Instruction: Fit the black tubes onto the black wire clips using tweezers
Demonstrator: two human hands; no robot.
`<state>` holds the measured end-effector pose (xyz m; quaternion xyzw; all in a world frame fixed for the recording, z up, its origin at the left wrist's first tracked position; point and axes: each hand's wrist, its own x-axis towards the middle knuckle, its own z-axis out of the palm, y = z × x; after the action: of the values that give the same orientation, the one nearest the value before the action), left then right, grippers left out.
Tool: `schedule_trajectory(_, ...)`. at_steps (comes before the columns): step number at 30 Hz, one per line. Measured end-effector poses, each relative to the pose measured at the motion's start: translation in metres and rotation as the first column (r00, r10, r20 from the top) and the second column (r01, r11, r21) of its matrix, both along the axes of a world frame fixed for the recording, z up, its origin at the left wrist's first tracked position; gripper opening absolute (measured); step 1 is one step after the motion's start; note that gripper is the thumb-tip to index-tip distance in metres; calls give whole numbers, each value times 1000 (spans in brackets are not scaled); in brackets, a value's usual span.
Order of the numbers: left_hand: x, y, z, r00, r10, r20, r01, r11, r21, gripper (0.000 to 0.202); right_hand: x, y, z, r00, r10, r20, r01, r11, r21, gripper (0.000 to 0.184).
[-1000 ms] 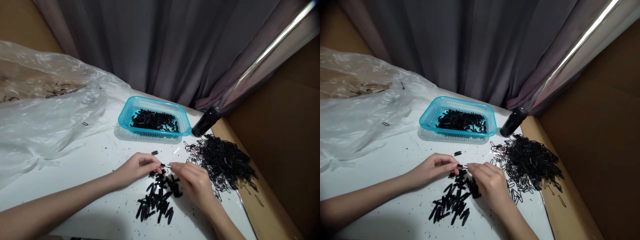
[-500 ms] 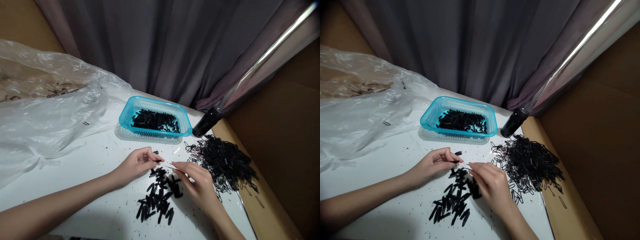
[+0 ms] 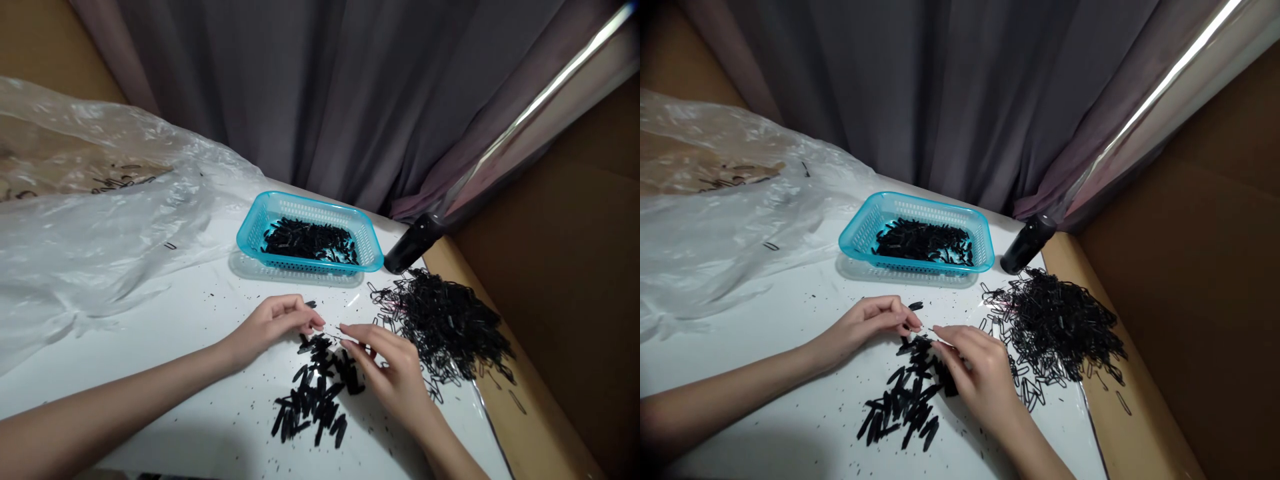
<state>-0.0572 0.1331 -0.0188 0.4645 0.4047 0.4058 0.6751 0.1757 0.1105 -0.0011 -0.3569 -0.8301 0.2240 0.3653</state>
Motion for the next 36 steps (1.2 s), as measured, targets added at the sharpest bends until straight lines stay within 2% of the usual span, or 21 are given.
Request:
schedule_trajectory(4, 0, 1, 0, 996, -12, 85, 14, 1000, -27, 29, -2, -2, 1, 991, -120, -65, 110, 984, -139, 18)
schedule_trajectory(7, 1, -1, -1, 971, -42, 237, 59, 996, -67, 30, -8, -5, 2, 961, -253, -111, 199, 913, -356, 23)
schedule_trajectory(10, 2, -5, -1, 913, -80, 399, 144, 980, -135, 33, -15, -8, 1, 966, -231, -113, 122, 799, -589, 34)
schedule_trajectory(12, 1, -7, -1, 875, -124, 468, 219, 963, -156, 36, -20, -10, 0, 977, -173, -121, 46, 731, -681, 35)
schedule_trajectory(15, 0, -10, -1, 856, -223, 466, 298, 950, -93, 40, -25, -12, -3, 981, -145, -129, 9, 696, -718, 31)
schedule_trajectory(18, -2, -13, 0, 857, -301, 418, 332, 943, -2, 38, -28, -11, -6, 975, -174, -135, 26, 699, -715, 26)
schedule_trajectory(23, -3, -16, 1, 869, -340, 359, 337, 939, 73, 37, -30, -9, -7, 975, -175, -140, 29, 720, -694, 20)
schedule_trajectory(26, -3, -14, 1, 913, -306, 271, 278, 951, 137, 37, -28, -9, -7, 975, -175, -140, 52, 785, -617, 16)
schedule_trajectory(29, -3, -11, 1, 987, -161, 27, 146, 945, 293, 23, -23, -10, -7, 978, -168, -122, 96, 887, -452, 10)
schedule_trajectory(30, -3, -11, 0, 993, -96, -66, 114, 919, 378, 16, -21, -10, -8, 979, -164, -118, 105, 912, -396, 9)
schedule_trajectory(32, -3, -12, -2, 977, 35, -209, 91, 821, 563, 7, -17, -10, -8, 981, -155, -117, 113, 945, -307, 8)
schedule_trajectory(34, -2, -13, -4, 946, 162, -282, 94, 694, 714, 12, -14, -10, -9, 982, -146, -118, 113, 963, -246, 8)
schedule_trajectory(36, -2, -15, -5, 912, 257, -320, 110, 597, 795, 16, -12, -10, -10, 985, -135, -110, 109, 971, -214, 9)
